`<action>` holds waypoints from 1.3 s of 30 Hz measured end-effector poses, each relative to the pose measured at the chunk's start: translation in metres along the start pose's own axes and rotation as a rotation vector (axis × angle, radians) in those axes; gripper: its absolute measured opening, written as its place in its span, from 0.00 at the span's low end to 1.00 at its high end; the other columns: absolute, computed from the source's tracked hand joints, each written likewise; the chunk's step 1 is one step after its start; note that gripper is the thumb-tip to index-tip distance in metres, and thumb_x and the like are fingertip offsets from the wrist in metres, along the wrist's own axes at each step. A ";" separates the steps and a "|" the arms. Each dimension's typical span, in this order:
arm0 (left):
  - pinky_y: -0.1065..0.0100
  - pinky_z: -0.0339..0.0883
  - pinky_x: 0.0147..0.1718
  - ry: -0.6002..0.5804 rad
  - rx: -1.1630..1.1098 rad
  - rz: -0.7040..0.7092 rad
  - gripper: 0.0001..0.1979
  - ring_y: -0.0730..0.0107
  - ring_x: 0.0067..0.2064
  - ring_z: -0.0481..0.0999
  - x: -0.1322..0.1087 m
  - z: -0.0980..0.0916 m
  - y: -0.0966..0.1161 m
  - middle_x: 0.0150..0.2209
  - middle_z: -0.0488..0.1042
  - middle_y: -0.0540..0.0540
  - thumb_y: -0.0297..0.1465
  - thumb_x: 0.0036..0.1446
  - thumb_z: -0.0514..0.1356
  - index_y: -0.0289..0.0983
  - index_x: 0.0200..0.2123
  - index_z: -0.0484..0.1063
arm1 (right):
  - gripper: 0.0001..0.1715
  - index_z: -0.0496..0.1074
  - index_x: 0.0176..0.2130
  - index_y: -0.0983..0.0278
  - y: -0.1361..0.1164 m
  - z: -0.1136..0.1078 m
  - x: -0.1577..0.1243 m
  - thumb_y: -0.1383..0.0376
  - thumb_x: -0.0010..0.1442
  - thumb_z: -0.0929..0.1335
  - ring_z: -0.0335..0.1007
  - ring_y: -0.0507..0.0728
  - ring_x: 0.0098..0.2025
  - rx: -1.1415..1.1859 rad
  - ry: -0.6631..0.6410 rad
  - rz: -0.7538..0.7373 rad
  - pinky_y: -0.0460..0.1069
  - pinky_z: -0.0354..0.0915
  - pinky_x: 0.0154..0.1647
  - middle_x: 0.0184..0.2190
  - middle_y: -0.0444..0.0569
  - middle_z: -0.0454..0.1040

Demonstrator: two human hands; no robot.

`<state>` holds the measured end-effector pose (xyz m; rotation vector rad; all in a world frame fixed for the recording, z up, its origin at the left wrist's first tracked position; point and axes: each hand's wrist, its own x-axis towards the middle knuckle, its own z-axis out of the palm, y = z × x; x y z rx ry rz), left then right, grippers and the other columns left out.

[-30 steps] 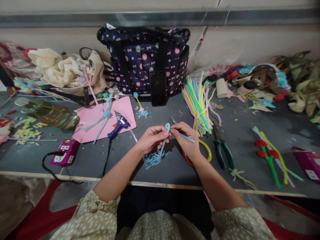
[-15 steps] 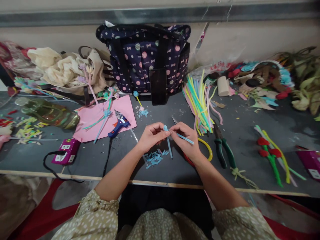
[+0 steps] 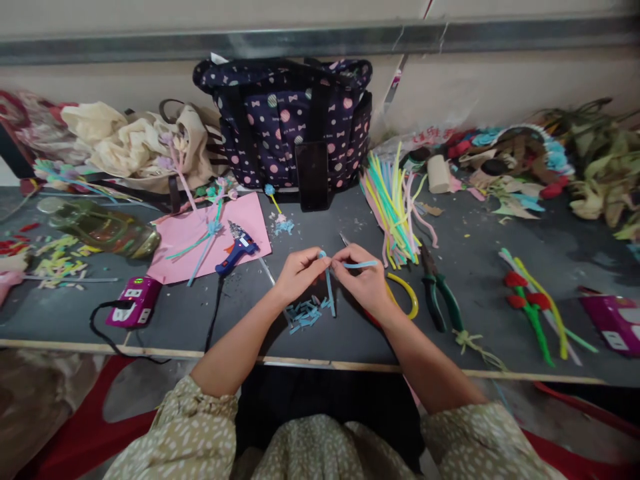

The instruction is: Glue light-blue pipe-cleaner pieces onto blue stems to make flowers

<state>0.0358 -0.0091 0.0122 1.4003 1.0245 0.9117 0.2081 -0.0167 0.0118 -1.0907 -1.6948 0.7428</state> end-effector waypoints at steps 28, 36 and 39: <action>0.73 0.67 0.29 0.308 -0.269 0.175 0.16 0.74 0.28 0.75 -0.178 0.078 0.042 0.26 0.77 0.48 0.41 0.52 0.68 0.34 0.31 0.72 | 0.15 0.70 0.29 0.63 -0.091 0.012 -0.125 0.55 0.56 0.72 0.58 0.48 0.20 0.672 0.025 0.161 0.44 0.58 0.22 0.19 0.38 0.65; 0.75 0.64 0.22 0.383 -0.050 0.289 0.14 0.79 0.21 0.70 -0.257 0.113 0.047 0.25 0.70 0.54 0.39 0.57 0.64 0.36 0.41 0.72 | 0.13 0.72 0.30 0.63 -0.120 0.002 -0.204 0.56 0.58 0.72 0.56 0.47 0.20 0.618 0.100 0.100 0.44 0.52 0.22 0.21 0.39 0.63; 0.75 0.64 0.21 0.441 0.086 0.328 0.13 0.78 0.21 0.68 -0.270 0.122 0.045 0.25 0.69 0.53 0.39 0.58 0.63 0.36 0.41 0.73 | 0.14 0.72 0.30 0.63 -0.124 -0.003 -0.218 0.55 0.58 0.72 0.55 0.47 0.21 0.564 0.078 0.080 0.45 0.52 0.21 0.22 0.39 0.64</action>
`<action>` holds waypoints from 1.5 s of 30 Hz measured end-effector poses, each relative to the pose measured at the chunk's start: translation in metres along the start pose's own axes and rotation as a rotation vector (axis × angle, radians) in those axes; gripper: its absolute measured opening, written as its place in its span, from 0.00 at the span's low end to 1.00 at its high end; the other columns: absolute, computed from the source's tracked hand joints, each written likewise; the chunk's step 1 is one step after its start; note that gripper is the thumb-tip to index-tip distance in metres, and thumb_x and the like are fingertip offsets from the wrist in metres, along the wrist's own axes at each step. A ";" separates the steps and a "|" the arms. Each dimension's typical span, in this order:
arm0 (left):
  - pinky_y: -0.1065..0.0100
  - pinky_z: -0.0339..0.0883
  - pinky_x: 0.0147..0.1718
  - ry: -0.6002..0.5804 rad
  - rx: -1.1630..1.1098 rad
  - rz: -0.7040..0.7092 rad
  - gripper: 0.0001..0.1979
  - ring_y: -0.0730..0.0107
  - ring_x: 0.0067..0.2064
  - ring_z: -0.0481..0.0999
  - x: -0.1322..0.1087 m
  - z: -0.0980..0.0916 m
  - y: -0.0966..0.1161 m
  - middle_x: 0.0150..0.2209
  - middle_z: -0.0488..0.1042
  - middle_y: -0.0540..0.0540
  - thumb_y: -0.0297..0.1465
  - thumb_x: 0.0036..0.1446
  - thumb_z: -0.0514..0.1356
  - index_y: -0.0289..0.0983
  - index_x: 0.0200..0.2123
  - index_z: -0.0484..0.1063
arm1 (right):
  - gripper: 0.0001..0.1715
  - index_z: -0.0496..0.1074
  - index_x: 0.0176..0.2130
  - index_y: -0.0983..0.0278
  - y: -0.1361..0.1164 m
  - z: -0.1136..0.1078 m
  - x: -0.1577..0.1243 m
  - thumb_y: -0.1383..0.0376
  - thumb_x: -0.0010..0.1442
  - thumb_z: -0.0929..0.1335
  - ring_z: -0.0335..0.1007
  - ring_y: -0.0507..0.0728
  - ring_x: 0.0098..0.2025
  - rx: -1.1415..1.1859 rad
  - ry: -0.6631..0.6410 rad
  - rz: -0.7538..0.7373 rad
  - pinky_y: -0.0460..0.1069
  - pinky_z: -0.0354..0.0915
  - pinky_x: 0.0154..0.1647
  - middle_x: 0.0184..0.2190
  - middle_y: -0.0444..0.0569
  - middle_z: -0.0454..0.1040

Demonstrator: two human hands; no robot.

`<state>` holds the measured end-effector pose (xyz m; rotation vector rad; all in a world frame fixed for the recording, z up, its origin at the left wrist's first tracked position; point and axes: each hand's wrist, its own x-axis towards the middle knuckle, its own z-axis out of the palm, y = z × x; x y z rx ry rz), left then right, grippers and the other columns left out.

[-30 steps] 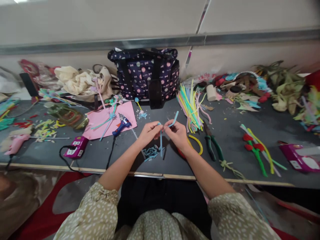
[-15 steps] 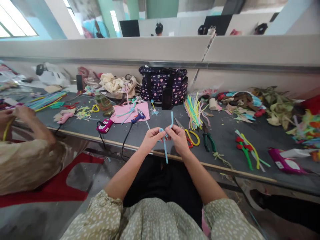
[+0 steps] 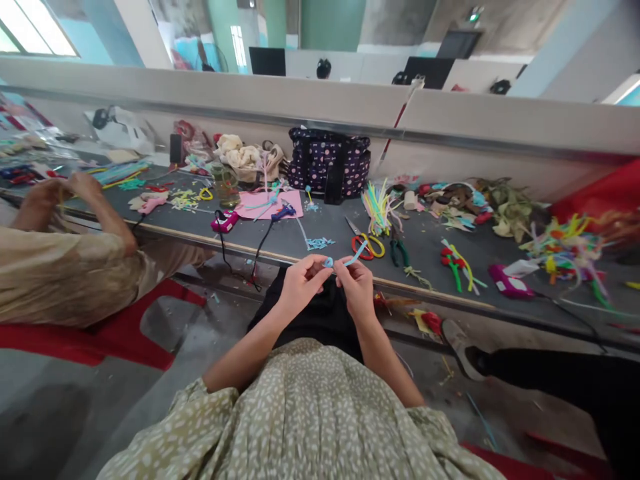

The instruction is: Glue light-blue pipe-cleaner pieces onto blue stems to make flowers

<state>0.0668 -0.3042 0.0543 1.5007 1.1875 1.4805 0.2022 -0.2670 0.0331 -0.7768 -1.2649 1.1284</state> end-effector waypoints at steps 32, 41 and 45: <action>0.70 0.69 0.33 0.052 0.534 0.628 0.09 0.69 0.34 0.77 -0.016 0.003 -0.003 0.33 0.78 0.43 0.26 0.65 0.53 0.36 0.40 0.73 | 0.12 0.70 0.30 0.64 -0.014 -0.002 -0.028 0.58 0.59 0.69 0.60 0.49 0.24 -0.333 0.110 -0.200 0.45 0.61 0.27 0.24 0.42 0.68; 0.74 0.66 0.24 -0.157 -0.111 -0.014 0.14 0.76 0.23 0.72 -0.016 -0.005 0.007 0.27 0.76 0.48 0.40 0.61 0.59 0.34 0.34 0.76 | 0.13 0.70 0.31 0.63 -0.021 -0.002 -0.026 0.56 0.60 0.69 0.58 0.49 0.23 -0.243 0.082 -0.140 0.45 0.59 0.26 0.23 0.40 0.66; 0.74 0.65 0.23 -0.173 -0.237 -0.092 0.15 0.77 0.23 0.71 -0.016 -0.003 0.009 0.25 0.74 0.48 0.41 0.57 0.63 0.34 0.29 0.73 | 0.13 0.70 0.30 0.63 -0.019 -0.004 -0.027 0.57 0.62 0.69 0.57 0.49 0.23 -0.168 0.023 -0.105 0.45 0.57 0.26 0.20 0.39 0.63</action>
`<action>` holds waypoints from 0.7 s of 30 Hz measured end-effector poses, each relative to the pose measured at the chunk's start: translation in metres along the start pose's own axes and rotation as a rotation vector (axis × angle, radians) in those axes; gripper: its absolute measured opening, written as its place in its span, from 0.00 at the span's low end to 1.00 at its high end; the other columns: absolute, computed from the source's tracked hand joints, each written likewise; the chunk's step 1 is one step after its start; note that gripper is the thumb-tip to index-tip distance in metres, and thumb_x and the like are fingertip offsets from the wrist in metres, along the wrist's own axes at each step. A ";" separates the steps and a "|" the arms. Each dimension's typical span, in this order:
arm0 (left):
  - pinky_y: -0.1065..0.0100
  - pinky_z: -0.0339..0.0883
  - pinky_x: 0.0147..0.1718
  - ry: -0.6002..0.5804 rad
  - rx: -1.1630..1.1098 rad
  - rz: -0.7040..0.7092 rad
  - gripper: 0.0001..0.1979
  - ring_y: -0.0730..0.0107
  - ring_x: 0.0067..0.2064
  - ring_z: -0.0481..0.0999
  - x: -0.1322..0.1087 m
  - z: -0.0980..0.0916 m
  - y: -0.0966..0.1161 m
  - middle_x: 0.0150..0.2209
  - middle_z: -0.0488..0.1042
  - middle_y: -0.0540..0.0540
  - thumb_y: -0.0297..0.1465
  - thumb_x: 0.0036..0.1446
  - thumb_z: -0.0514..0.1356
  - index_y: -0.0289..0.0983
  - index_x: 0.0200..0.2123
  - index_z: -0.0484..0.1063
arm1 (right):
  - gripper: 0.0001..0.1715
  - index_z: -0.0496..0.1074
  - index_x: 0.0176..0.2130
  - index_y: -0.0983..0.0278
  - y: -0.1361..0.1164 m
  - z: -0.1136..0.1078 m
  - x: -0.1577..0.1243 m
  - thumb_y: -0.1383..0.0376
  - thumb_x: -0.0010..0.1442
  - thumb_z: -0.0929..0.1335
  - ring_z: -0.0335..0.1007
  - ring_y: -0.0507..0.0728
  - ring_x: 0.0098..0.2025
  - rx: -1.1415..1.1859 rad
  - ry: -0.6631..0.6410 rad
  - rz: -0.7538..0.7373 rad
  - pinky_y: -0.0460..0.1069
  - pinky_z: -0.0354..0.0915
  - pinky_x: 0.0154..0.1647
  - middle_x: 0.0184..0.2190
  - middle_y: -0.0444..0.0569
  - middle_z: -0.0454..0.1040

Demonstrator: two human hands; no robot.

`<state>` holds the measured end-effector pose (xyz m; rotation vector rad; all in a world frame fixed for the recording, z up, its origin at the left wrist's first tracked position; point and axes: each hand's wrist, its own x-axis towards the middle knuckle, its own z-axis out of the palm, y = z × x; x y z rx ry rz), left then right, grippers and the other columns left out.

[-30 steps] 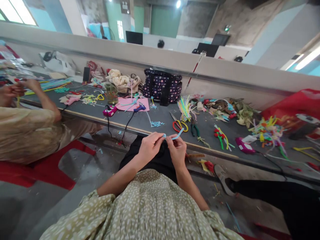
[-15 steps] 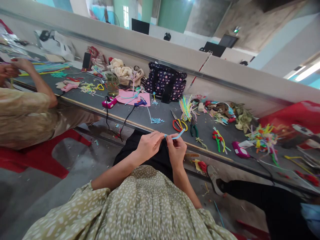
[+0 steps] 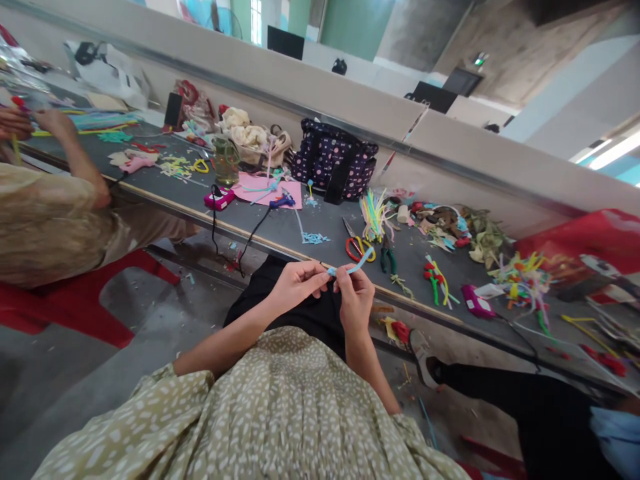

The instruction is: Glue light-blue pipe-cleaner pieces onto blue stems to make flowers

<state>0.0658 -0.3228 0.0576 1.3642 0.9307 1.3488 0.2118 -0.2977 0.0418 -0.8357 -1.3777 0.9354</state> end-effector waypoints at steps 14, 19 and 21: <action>0.75 0.57 0.20 0.126 0.273 0.074 0.14 0.78 0.21 0.64 -0.004 0.010 -0.012 0.20 0.67 0.51 0.36 0.59 0.60 0.35 0.23 0.71 | 0.12 0.72 0.31 0.63 0.002 0.001 -0.005 0.57 0.61 0.69 0.60 0.49 0.23 -0.120 -0.029 -0.015 0.45 0.61 0.27 0.23 0.41 0.68; 0.76 0.61 0.20 0.104 0.047 -0.038 0.15 0.79 0.21 0.66 -0.001 0.013 -0.012 0.22 0.71 0.50 0.39 0.58 0.61 0.35 0.25 0.71 | 0.12 0.71 0.32 0.63 0.010 0.004 -0.005 0.56 0.61 0.69 0.62 0.49 0.24 -0.074 0.028 -0.022 0.45 0.62 0.28 0.24 0.42 0.69; 0.76 0.62 0.20 0.115 0.001 -0.047 0.14 0.79 0.21 0.67 -0.001 0.013 -0.011 0.22 0.72 0.50 0.38 0.57 0.62 0.34 0.24 0.71 | 0.13 0.72 0.34 0.63 0.015 0.002 -0.002 0.55 0.61 0.69 0.62 0.49 0.23 0.009 0.001 0.046 0.45 0.61 0.25 0.24 0.41 0.70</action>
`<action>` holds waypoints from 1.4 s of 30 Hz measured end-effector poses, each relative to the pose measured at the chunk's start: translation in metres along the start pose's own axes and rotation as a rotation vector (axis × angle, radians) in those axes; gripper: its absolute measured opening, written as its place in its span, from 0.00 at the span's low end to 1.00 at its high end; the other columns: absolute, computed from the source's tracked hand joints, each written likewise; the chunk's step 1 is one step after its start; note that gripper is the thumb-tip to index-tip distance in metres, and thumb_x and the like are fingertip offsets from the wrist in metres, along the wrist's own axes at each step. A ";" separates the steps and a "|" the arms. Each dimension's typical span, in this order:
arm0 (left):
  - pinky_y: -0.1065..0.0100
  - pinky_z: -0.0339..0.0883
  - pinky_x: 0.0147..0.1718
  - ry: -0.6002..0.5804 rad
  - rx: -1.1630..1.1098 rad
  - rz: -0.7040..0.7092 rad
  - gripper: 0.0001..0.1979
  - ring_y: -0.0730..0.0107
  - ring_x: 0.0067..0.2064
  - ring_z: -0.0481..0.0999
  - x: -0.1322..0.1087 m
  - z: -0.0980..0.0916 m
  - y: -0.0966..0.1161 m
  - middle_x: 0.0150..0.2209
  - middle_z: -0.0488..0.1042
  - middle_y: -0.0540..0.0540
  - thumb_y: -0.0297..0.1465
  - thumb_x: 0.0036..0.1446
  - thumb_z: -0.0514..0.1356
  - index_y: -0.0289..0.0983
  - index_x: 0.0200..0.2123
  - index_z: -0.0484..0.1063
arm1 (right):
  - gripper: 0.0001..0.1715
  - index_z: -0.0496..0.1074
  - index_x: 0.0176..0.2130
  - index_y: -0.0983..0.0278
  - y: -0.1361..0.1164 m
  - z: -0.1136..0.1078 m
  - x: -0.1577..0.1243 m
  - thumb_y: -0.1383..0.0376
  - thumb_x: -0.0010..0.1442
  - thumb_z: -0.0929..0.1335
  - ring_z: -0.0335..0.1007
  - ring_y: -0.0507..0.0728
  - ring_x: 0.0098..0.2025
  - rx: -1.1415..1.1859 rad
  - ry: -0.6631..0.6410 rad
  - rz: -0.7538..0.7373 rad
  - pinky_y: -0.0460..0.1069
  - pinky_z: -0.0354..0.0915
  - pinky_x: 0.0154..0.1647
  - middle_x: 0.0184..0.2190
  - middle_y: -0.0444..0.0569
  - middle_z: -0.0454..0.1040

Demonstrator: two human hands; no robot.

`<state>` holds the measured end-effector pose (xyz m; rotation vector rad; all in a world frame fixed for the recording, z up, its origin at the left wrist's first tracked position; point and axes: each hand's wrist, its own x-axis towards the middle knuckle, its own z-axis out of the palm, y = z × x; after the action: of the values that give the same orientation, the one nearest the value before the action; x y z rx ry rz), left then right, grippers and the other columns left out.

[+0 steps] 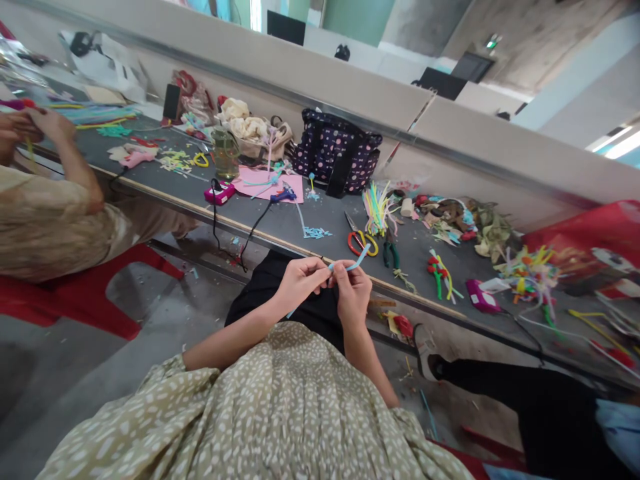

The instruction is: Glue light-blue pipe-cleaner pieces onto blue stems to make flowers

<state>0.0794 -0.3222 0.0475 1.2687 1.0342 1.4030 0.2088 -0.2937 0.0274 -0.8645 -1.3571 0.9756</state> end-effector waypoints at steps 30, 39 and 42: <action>0.74 0.66 0.24 -0.284 -0.735 -0.666 0.04 0.79 0.23 0.69 0.010 -0.012 -0.011 0.23 0.73 0.48 0.29 0.53 0.64 0.34 0.28 0.76 | 0.11 0.72 0.33 0.61 -0.001 -0.014 0.007 0.56 0.59 0.71 0.66 0.50 0.24 0.048 -0.176 0.053 0.45 0.64 0.25 0.26 0.42 0.71; 0.75 0.66 0.24 -0.089 -0.635 -0.445 0.08 0.78 0.24 0.71 0.010 -0.003 -0.007 0.23 0.74 0.50 0.30 0.45 0.70 0.35 0.27 0.74 | 0.12 0.71 0.33 0.62 0.000 -0.011 0.008 0.56 0.60 0.70 0.62 0.49 0.24 -0.020 -0.075 -0.019 0.45 0.60 0.25 0.25 0.41 0.68; 0.75 0.67 0.25 -0.029 -0.588 -0.366 0.10 0.78 0.25 0.72 0.009 0.000 -0.007 0.24 0.74 0.50 0.32 0.44 0.71 0.34 0.27 0.74 | 0.12 0.71 0.32 0.63 -0.004 -0.009 0.008 0.56 0.61 0.70 0.61 0.49 0.24 -0.065 -0.043 -0.051 0.45 0.59 0.26 0.25 0.41 0.68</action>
<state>0.0802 -0.3115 0.0423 0.6309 0.7086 1.2649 0.2175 -0.2877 0.0335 -0.8583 -1.4478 0.9195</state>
